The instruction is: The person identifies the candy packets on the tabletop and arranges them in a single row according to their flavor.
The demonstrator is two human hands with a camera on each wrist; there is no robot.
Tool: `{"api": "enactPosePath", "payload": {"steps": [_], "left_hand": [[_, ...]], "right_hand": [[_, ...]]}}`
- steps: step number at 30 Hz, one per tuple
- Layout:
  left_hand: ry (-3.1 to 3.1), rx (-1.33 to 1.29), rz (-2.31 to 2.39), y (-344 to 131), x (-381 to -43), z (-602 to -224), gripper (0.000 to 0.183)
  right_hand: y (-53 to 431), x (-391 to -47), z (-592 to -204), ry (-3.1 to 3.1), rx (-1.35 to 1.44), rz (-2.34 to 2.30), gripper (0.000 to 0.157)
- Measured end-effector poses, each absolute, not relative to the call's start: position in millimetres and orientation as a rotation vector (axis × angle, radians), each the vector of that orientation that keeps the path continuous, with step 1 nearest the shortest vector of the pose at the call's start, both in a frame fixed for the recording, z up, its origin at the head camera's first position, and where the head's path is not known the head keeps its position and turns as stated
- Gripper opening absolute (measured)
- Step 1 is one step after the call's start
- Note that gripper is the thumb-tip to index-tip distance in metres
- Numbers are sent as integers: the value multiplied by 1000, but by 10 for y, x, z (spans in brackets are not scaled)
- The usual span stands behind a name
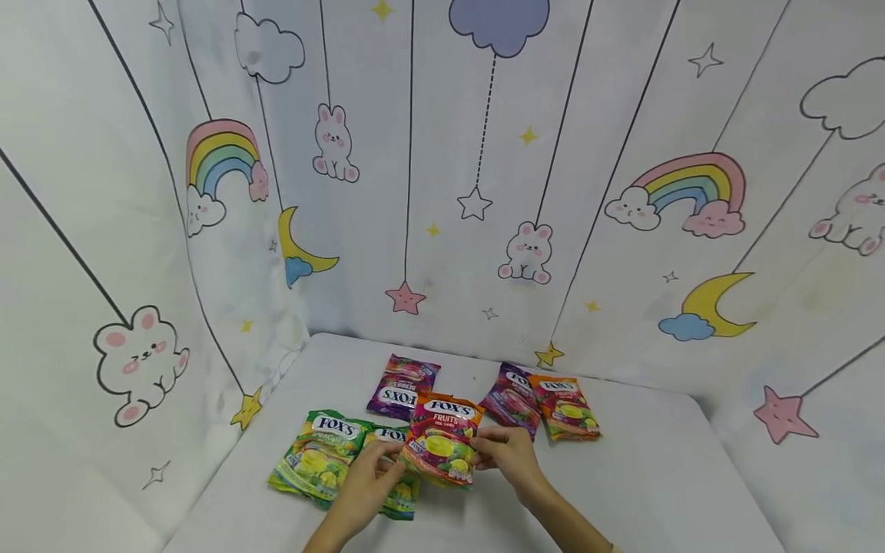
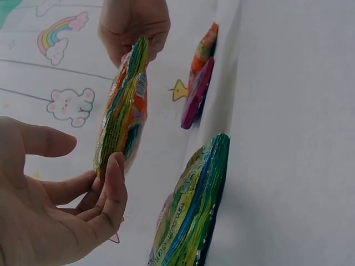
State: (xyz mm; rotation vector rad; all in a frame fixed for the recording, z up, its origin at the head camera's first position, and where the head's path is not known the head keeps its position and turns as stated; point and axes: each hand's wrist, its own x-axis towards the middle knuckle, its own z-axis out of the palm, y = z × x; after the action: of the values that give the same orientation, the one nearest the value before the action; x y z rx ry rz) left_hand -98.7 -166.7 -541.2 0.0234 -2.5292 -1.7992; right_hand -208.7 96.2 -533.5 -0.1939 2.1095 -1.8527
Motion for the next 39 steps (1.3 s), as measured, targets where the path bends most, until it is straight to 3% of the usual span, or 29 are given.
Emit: {"api": "enactPosePath", "payload": {"steps": [29,39], "left_hand": [[-2640,-109,-1732,-1406,-884,-5755,39],[-2669,-133,-1787,-1385,-865,-5849,46]], "right_hand": [[1239,-1996,-5599,2138,-122,-1716,19],[1272,-1967,-5685,2118,-115,-1684,19]]}}
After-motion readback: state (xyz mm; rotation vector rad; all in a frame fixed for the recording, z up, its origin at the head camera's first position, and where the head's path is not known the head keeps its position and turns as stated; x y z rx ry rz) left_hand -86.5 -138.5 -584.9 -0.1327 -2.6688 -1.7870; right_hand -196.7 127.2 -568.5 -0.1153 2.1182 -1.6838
